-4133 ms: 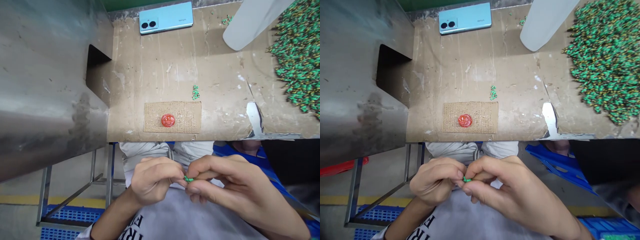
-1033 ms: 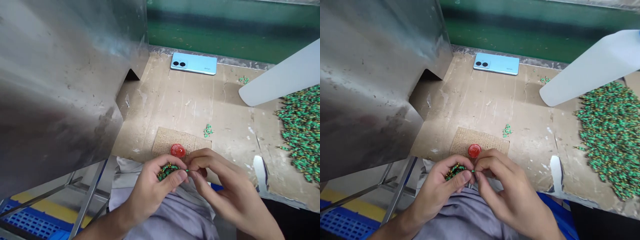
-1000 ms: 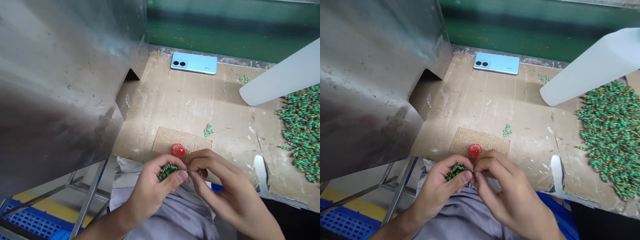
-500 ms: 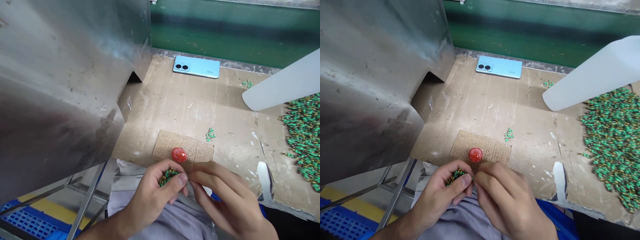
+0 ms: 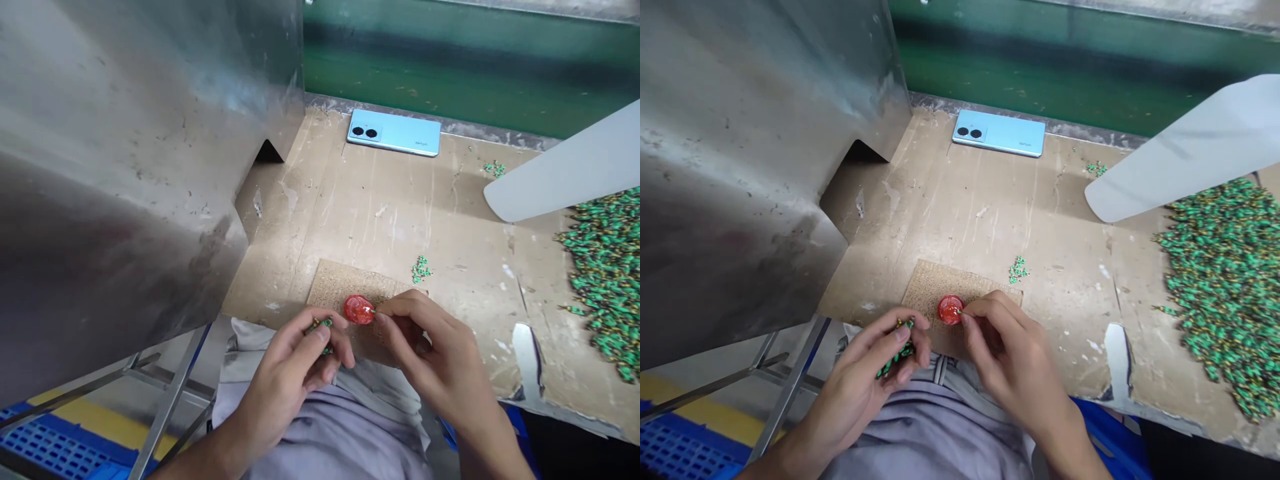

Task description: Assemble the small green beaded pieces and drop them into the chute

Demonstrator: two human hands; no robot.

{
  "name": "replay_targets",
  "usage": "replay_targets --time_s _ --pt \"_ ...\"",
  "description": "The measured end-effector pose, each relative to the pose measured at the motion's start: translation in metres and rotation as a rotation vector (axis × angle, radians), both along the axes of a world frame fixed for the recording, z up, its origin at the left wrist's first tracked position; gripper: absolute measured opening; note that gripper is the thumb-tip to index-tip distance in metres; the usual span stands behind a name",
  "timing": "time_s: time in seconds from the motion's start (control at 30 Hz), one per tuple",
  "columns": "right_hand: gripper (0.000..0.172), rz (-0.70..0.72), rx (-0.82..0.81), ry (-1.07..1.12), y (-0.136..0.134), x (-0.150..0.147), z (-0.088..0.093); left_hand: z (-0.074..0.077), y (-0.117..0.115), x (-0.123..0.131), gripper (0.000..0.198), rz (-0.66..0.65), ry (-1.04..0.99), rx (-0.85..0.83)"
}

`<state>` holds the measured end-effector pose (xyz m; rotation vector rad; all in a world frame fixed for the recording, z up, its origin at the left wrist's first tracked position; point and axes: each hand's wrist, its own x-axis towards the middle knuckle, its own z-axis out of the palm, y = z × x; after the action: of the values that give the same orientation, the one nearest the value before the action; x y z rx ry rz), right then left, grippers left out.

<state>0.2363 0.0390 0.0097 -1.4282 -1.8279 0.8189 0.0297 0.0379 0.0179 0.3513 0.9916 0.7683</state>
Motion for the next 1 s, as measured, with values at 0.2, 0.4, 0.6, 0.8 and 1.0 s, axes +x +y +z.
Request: replay_targets --time_s 0.2,0.4,0.6,0.8,1.0 --pt "0.012 0.035 0.020 -0.032 0.003 0.001 0.002 -0.002 0.004 -0.002 0.026 0.037 0.064 0.045" --pt "0.012 0.090 0.022 -0.064 0.004 0.002 0.006 -0.010 -0.001 0.000 0.026 -0.056 0.174 0.164" --pt "0.012 0.163 0.009 -0.138 0.009 0.005 0.013 -0.007 0.000 0.001 0.025 -0.099 0.241 0.214" --pt "0.011 0.178 0.048 -0.193 0.011 0.004 0.015 -0.007 -0.002 0.001 0.022 -0.087 0.226 0.198" --pt "0.011 0.105 0.031 -0.151 0.006 0.016 0.022 -0.013 -0.006 -0.006 0.023 -0.144 0.241 0.239"
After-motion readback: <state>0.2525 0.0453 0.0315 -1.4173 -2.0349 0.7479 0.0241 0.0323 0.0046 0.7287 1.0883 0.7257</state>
